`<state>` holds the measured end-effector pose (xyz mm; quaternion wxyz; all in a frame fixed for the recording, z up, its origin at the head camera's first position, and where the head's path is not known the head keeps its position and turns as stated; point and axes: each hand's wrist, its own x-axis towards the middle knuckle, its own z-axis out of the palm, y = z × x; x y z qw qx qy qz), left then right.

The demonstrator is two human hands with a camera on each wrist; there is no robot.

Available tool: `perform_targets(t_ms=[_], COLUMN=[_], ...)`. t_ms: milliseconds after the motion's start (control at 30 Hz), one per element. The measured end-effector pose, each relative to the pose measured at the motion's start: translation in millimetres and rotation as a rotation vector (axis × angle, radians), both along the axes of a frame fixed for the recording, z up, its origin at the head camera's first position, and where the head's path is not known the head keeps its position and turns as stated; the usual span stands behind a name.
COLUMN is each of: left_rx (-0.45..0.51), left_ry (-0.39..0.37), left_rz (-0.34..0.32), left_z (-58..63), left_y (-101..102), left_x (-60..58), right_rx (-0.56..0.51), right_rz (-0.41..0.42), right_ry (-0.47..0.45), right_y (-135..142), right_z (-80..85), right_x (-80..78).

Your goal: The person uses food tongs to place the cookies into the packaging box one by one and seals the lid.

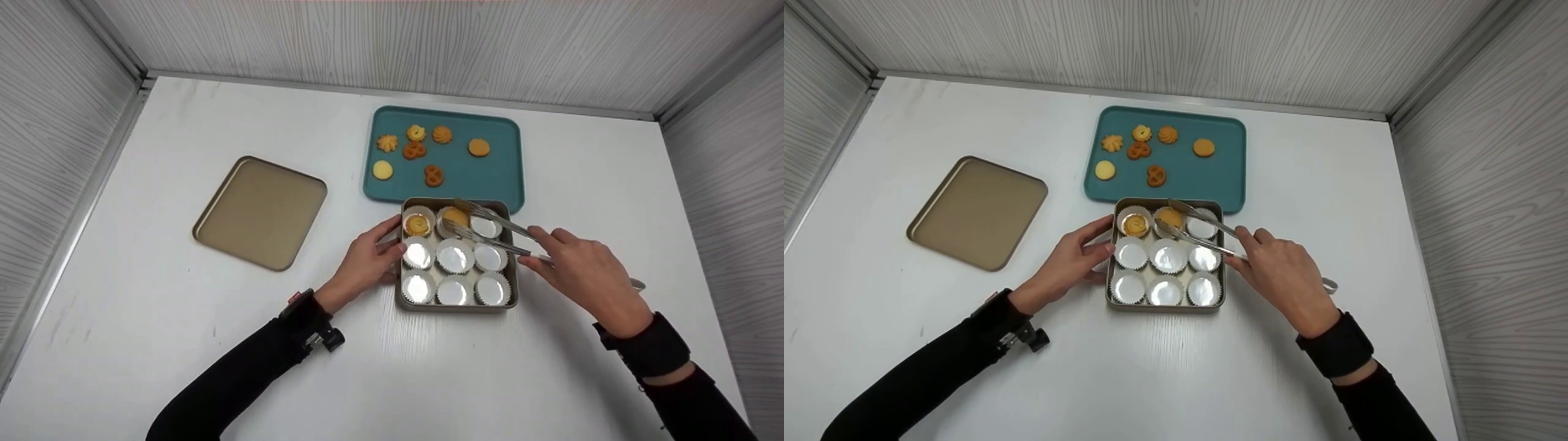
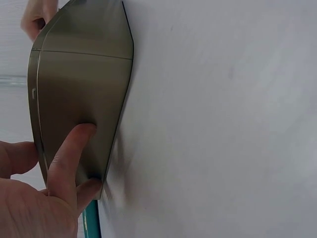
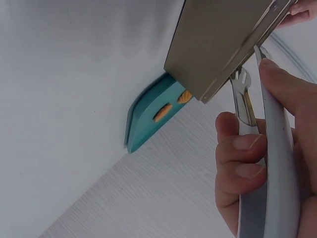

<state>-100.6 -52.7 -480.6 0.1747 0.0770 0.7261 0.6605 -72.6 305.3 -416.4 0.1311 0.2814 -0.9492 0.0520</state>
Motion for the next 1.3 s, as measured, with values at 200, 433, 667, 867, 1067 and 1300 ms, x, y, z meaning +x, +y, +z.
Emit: perform_targets(t_ms=[200,433,667,867,1067,1300], left_rx=[-0.015,-0.025,-0.011,-0.010,0.010,0.036], left_ry=[0.016,0.018,0.013,0.012,0.023,0.019], left_rz=[-0.002,-0.006,-0.006,-0.009,-0.013,-0.011], left_z=[0.1,0.1,-0.5,0.3,-1.8,-3.3], left_y=[-0.9,-1.8,-1.8,-1.7,-1.7,-1.5], left_x=[-0.2,0.4,0.0,0.0,-0.9,-0.9], right_rx=[0.020,0.036,0.049,-0.013,-0.163,-0.246], right_rz=[0.014,0.019,-0.001,0.002,-0.023,-0.091], right_ry=[0.012,0.019,-0.011,-0.043,-0.113,-0.133], right_y=[-3.2,-6.0,-7.1,-3.8,1.0,4.7], right_z=[0.7,0.1,1.6,0.9,-0.5,-1.7], right_x=[-3.3,-5.5,-7.5,-7.2,-12.2,-29.8])
